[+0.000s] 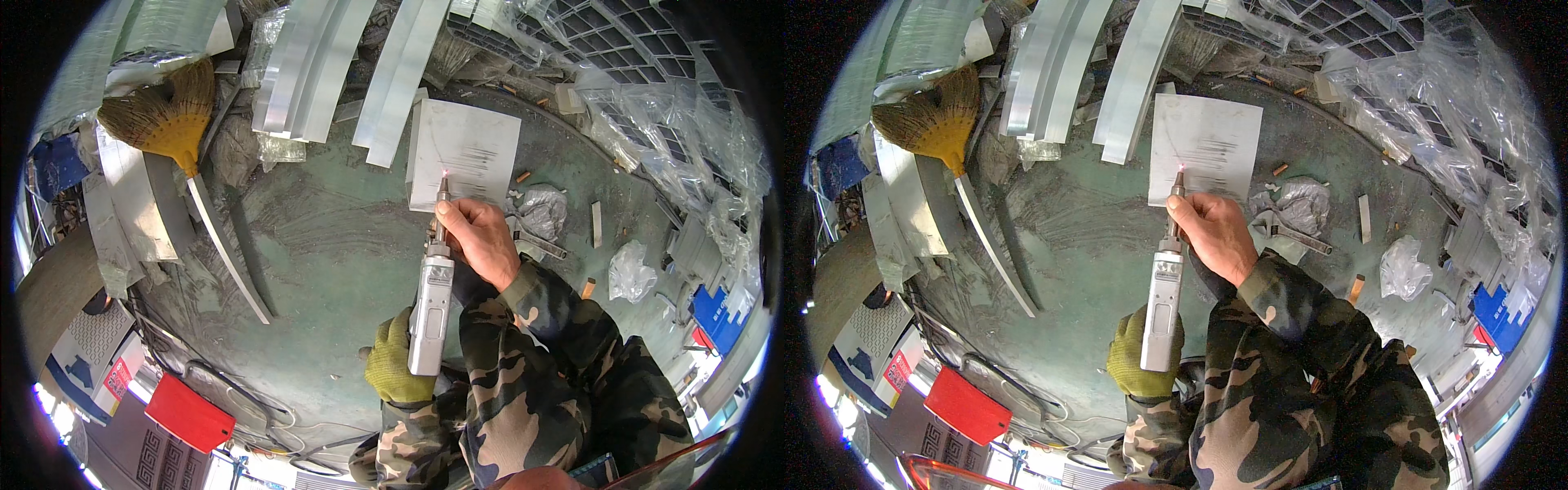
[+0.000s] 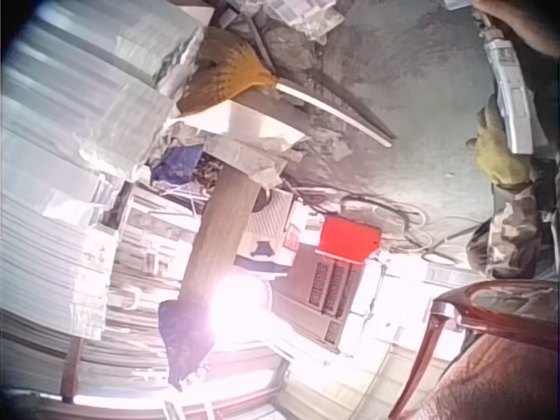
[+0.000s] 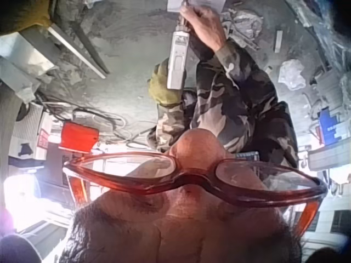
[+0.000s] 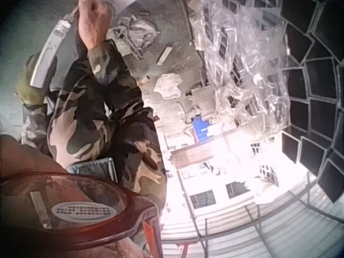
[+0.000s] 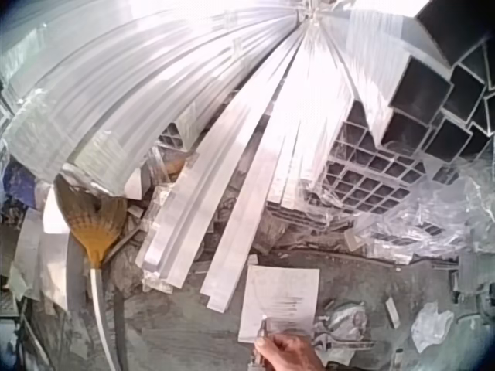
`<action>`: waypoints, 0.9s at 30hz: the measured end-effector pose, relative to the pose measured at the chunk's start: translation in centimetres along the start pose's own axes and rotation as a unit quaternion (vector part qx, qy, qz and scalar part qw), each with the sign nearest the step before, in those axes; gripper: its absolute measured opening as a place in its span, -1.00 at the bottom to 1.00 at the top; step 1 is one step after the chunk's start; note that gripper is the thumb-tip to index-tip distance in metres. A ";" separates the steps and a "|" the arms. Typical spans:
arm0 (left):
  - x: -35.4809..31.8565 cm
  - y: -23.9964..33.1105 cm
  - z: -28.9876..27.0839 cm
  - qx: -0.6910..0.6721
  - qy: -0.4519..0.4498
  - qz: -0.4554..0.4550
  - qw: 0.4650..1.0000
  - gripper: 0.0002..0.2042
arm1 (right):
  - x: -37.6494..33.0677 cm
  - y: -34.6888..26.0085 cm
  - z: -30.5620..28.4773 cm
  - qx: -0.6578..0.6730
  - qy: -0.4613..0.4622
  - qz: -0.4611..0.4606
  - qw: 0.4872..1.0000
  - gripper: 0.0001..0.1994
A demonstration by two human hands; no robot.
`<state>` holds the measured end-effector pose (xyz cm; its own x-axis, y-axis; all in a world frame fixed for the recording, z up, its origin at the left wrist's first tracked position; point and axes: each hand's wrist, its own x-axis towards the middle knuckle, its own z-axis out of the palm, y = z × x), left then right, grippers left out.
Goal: The person sits on the floor and uses a handheld laser welding tool to join aluminum profiles into a rectangular frame. They adjust the tool, align the metal pieces, and weld the corners while wearing gloves.
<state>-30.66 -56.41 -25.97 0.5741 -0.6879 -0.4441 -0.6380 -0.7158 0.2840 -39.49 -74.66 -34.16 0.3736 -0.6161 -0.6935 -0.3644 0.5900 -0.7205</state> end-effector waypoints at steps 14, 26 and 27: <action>0.0 0.1 0.0 -0.005 0.008 -0.006 1.000 -0.69 | 0.1 0.2 -0.1 -0.001 -0.010 -0.009 1.000 -0.51; -0.4 -0.6 0.2 -0.015 0.014 -0.013 1.000 -0.68 | -0.1 0.4 0.6 0.041 -0.028 0.020 0.999 -0.51; -0.6 -0.5 0.1 -0.027 -0.016 -0.023 0.999 -0.63 | -0.2 0.2 0.2 0.038 -0.018 0.023 0.999 -0.52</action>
<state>-30.73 -55.65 -25.99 0.5858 -0.6502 -0.4838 -0.5817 -0.7530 0.3077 -39.45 -74.32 -34.11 0.3895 -0.5692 -0.7241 -0.3171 0.6552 -0.6857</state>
